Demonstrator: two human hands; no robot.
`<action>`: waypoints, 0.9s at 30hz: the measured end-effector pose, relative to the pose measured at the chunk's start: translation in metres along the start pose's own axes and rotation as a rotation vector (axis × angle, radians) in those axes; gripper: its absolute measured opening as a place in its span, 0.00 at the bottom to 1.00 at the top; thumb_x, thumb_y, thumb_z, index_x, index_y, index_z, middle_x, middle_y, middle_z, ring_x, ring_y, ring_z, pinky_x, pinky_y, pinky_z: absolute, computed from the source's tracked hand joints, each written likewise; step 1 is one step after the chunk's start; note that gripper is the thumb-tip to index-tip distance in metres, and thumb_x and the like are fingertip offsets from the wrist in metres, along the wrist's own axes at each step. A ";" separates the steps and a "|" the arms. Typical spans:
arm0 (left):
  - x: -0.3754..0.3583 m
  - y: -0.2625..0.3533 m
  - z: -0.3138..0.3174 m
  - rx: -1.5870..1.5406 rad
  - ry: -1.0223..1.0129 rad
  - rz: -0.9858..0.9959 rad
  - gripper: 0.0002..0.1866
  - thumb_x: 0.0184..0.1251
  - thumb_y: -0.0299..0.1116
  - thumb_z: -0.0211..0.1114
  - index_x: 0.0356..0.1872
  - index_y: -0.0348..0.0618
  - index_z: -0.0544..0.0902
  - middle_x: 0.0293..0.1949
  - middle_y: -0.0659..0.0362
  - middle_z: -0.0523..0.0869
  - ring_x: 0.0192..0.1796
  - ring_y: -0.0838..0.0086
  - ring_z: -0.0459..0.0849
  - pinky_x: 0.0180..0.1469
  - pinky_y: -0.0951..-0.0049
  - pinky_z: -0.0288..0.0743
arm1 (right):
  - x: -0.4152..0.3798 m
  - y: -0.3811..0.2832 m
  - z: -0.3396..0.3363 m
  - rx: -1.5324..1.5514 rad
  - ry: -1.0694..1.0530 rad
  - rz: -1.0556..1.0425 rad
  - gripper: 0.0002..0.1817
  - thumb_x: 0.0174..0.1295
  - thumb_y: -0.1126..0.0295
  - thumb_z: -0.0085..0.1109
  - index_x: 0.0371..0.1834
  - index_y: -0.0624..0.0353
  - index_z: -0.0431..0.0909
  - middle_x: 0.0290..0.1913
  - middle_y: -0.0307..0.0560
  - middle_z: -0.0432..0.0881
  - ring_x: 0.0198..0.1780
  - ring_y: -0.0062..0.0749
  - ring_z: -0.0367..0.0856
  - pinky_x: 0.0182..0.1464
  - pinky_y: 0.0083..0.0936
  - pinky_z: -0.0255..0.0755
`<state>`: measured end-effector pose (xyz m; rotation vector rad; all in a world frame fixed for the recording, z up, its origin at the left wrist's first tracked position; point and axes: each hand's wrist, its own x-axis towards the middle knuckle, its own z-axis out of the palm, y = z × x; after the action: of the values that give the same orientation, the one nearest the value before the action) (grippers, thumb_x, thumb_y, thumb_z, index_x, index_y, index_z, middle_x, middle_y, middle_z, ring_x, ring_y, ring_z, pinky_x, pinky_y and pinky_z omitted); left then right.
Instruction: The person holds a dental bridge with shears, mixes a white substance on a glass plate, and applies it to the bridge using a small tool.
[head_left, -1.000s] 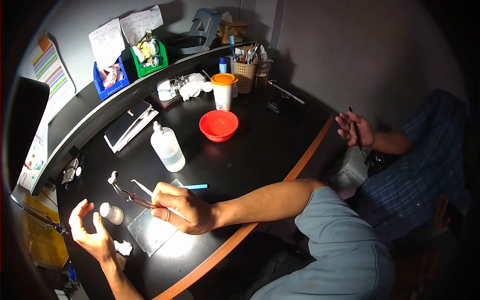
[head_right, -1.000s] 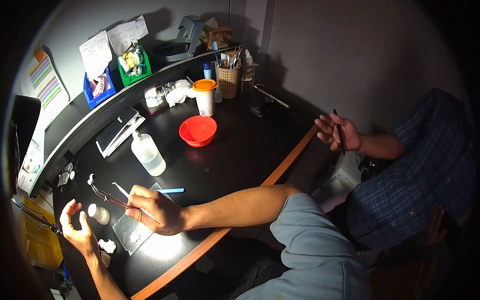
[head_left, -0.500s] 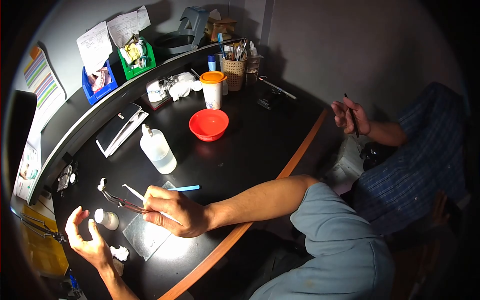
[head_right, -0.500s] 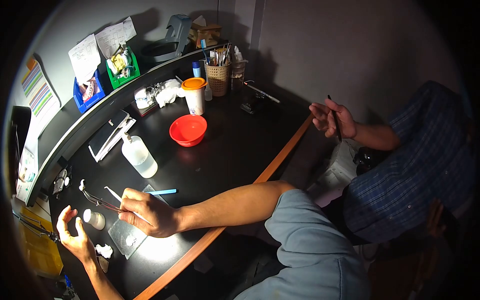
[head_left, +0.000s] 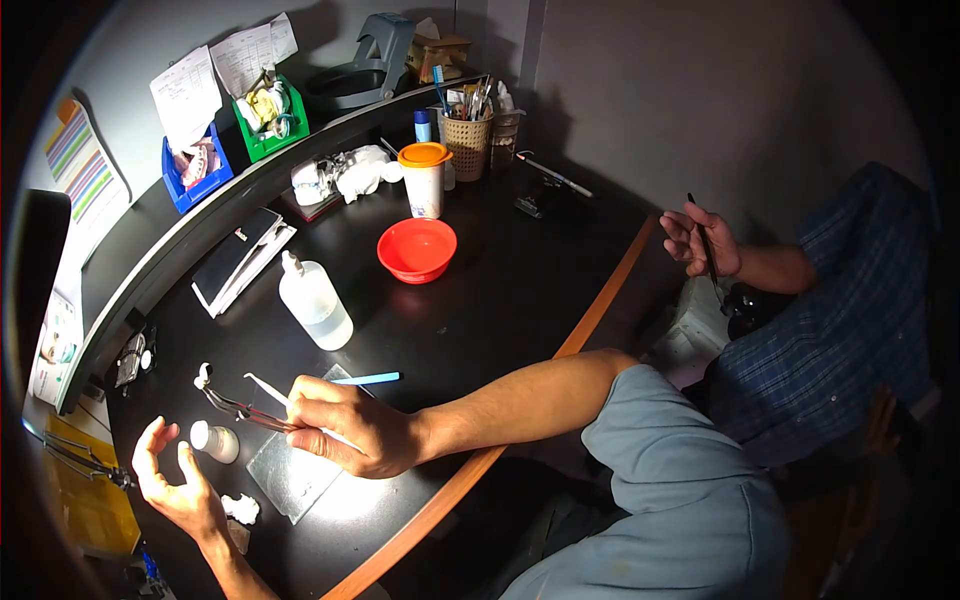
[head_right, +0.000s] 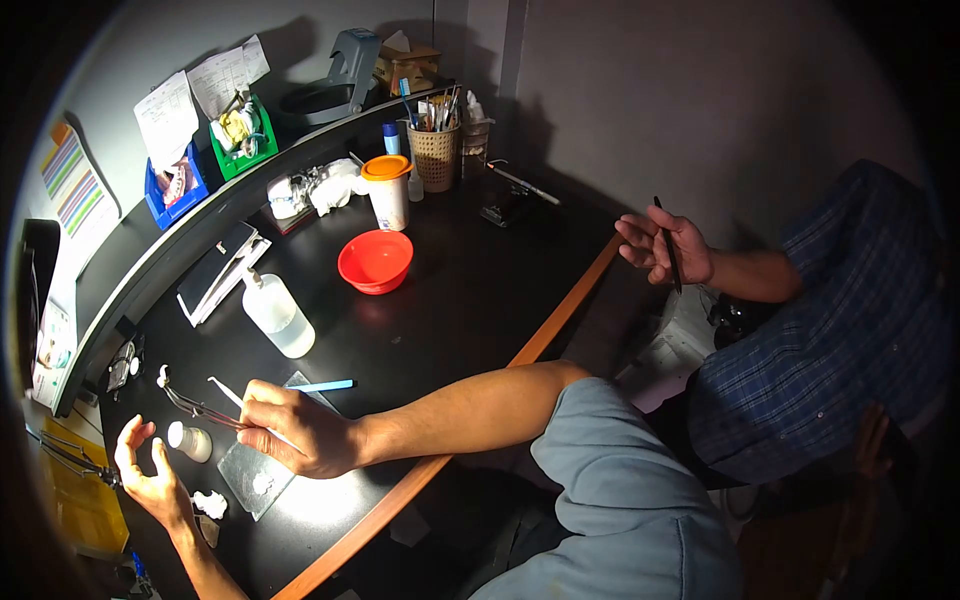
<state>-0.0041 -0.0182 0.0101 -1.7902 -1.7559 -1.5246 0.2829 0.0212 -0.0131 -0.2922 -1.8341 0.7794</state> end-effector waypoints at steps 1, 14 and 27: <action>0.000 0.000 0.000 -0.001 0.001 -0.001 0.25 0.61 0.15 0.68 0.62 0.36 0.86 0.53 0.51 0.91 0.56 0.63 0.90 0.71 0.58 0.75 | 0.000 0.000 0.000 0.002 -0.003 -0.001 0.09 0.79 0.73 0.63 0.40 0.67 0.79 0.41 0.52 0.73 0.35 0.42 0.77 0.39 0.39 0.70; 0.000 0.001 -0.001 0.009 -0.012 0.016 0.24 0.62 0.16 0.67 0.61 0.36 0.86 0.55 0.50 0.91 0.56 0.62 0.91 0.67 0.60 0.79 | -0.002 0.002 -0.001 -0.006 -0.026 -0.007 0.06 0.77 0.76 0.64 0.43 0.67 0.76 0.43 0.51 0.74 0.37 0.36 0.76 0.40 0.34 0.70; 0.001 0.002 0.000 0.013 -0.009 0.008 0.25 0.60 0.15 0.67 0.61 0.36 0.86 0.53 0.50 0.92 0.56 0.62 0.91 0.69 0.59 0.77 | 0.001 -0.002 -0.001 0.013 0.001 -0.005 0.10 0.79 0.73 0.63 0.40 0.68 0.78 0.40 0.52 0.73 0.35 0.42 0.77 0.38 0.39 0.70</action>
<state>-0.0026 -0.0188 0.0119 -1.7992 -1.7565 -1.5012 0.2834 0.0204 -0.0114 -0.2797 -1.8280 0.7875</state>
